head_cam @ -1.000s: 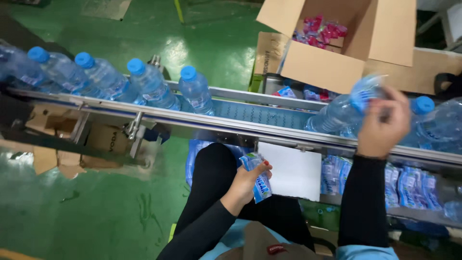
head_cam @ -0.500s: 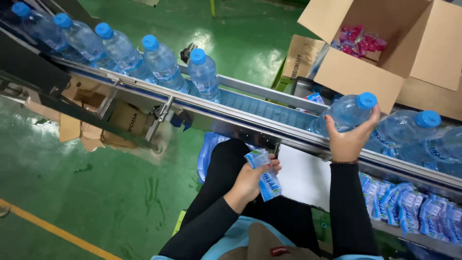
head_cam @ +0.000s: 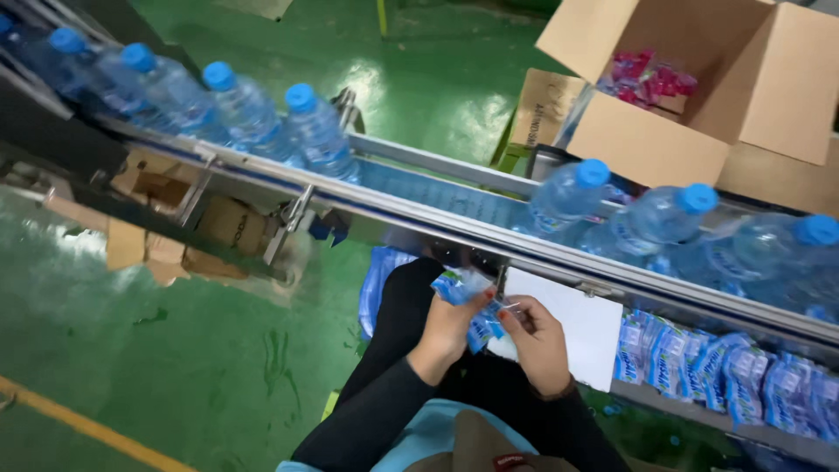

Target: The person sits on a low stool next to a conveyor belt and applies labels to water bottles as they pass by. They pick up a bottle, apply a label from a stack, and place the bottle back on the belt. The person also writes on a clipboard during the process.

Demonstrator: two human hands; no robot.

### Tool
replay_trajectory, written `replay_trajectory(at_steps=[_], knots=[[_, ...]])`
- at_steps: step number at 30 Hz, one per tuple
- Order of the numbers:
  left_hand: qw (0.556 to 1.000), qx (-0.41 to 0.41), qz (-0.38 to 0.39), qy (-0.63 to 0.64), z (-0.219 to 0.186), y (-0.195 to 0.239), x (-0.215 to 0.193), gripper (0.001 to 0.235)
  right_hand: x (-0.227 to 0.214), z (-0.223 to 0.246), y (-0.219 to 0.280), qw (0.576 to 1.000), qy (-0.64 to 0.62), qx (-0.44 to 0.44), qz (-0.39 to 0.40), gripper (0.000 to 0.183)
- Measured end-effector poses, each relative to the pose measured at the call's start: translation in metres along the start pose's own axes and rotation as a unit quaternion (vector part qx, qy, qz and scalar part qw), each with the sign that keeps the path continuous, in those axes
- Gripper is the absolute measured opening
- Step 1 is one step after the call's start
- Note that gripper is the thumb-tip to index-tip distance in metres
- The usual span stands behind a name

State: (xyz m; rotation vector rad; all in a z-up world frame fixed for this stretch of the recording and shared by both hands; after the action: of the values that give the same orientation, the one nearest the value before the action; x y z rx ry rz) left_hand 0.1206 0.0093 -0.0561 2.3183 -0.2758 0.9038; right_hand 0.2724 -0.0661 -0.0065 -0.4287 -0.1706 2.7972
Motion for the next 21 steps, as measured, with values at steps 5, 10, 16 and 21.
replay_trajectory(at_steps=[5, 10, 16, 21], knots=[[0.828, 0.261, -0.268, -0.418, -0.203, 0.065, 0.037, 0.041, -0.088, -0.04, 0.019, 0.989, -0.094, 0.012, -0.111, 0.018], [0.54, 0.5, -0.412, -0.537, -0.42, 0.061, 0.024, 0.053, -0.084, 0.089, 0.026, 0.975, 0.172, -0.088, 0.113, 0.02], [0.407, 0.305, -0.466, -0.724, -0.473, -0.017, -0.038, 0.067, -0.211, 0.082, 0.013, 0.938, 0.318, -0.053, -0.13, 0.01], [0.349, 0.38, -0.489, -0.703, -0.472, -0.004, -0.061, 0.034, -0.283, 0.109, -0.016, 0.701, 0.556, -0.26, -0.364, 0.016]])
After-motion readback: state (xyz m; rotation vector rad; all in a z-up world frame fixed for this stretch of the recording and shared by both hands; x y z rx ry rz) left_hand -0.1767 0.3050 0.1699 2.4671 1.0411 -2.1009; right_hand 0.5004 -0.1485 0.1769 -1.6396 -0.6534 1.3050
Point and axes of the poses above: each hand's wrist, its own y-axis away from the middle knuckle, its own x-axis out of the palm, z = x × y, the point moved 6 cm from there along -y, towards the middle knuckle, and after that the axes turned 15 degrees about -x, right-handed, at the moved point
